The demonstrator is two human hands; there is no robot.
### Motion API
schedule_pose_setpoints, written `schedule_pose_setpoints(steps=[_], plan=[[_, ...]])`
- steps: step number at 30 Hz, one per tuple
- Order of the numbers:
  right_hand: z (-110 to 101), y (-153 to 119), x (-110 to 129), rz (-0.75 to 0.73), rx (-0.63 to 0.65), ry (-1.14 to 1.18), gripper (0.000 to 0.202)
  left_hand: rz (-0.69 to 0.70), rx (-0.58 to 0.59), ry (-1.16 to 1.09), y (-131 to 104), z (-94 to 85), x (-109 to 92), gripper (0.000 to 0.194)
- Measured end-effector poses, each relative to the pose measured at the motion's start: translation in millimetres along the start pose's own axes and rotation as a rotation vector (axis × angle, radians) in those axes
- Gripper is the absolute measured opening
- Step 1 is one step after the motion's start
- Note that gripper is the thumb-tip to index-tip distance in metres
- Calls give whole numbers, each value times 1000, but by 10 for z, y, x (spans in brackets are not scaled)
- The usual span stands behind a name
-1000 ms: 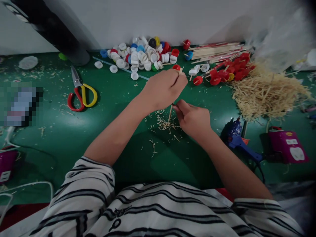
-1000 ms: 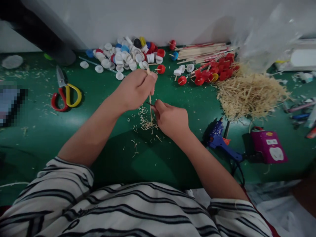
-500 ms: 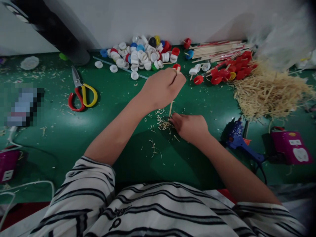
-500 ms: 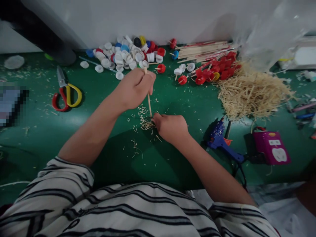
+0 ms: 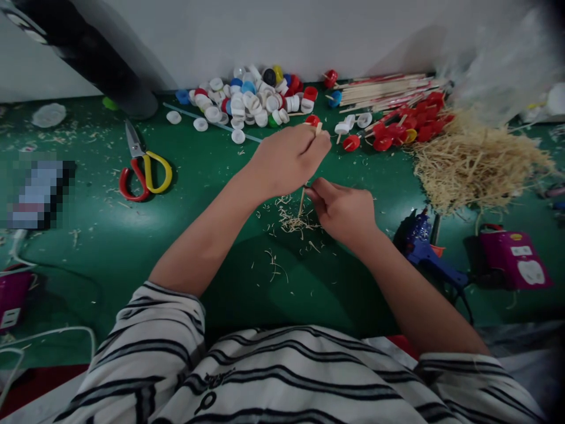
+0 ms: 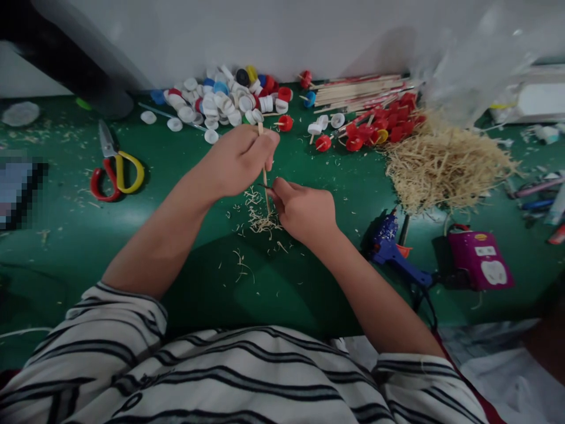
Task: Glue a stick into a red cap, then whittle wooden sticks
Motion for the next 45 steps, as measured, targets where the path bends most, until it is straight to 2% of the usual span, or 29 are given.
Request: schedule_pose_setpoints(steps=[10,15,18,25,30,33,38,45], plan=[[179,-38,-105,-31,95,-29,51,1,46,-21,1,33,18,64],[391,-186,-60,-75,302,-184,44,24,57,-78,-13,41,-16,65],[429,-228,-34,-80,347,-236,46,10,86,-93,-26,64,-22,62],[409,-189,-38,-95,312,-195,49,-21,92,24,-44,8,-31,52],[155,-57,-37,-35,114,-63,56,-35,131,103,-49,-3,-58,50],[63,-7,-12,-19,51,-29,55,-54,140,130,-44,-13,-32,49],[130,-10,-10,-30,78,-12,53,-69,135,107,-36,-19,22,45],[356,-120,-103,-16,226,-94,50,-89,148,72,-46,-26,38,45]])
Point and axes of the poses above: each hand's wrist, its own y-axis towards the middle knuckle, its own z-axis out of the palm, x = y × z, the point moved 9 cm from there along y, towards the middle knuckle, and after that the axes turned 14 degrees about z, right-handed, at the moved point
